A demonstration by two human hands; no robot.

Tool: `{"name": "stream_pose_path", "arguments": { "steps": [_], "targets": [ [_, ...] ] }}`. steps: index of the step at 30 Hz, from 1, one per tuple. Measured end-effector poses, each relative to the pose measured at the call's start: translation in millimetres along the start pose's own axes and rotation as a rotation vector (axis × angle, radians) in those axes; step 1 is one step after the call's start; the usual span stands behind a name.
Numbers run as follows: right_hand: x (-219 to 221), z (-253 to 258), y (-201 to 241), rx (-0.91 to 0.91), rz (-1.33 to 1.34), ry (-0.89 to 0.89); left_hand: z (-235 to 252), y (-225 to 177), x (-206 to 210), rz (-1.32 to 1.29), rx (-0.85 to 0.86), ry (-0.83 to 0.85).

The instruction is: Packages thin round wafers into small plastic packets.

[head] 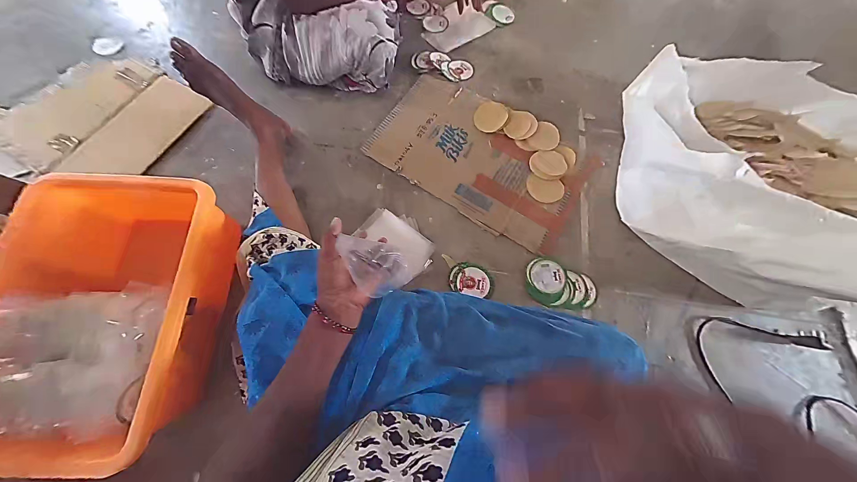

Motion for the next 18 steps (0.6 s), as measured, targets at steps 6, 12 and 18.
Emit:
{"name": "stream_pose_path", "arguments": {
  "steps": [6, 12, 18],
  "targets": [
    [-4, -5, -266, 0.767, -0.671, 0.092, -3, -11, -6, -0.041, 0.018, 0.003],
    [21, -30, -363, 1.024, -0.754, 0.329, -6, -12, -11, 0.027, 0.049, -0.045],
    [10, -36, -361, 1.000, -0.598, 0.259, -5, -1, -4, 0.057, 0.027, -0.032]
  ]
}}
Point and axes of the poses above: each hand's wrist, its own z-axis towards the middle knuckle, its own x-axis out of the palm, y = z × x, the point moved 2 cm from there along z, towards the middle knuckle, and after that the axes turned 12 degrees about -z, right-handed, at the moved point
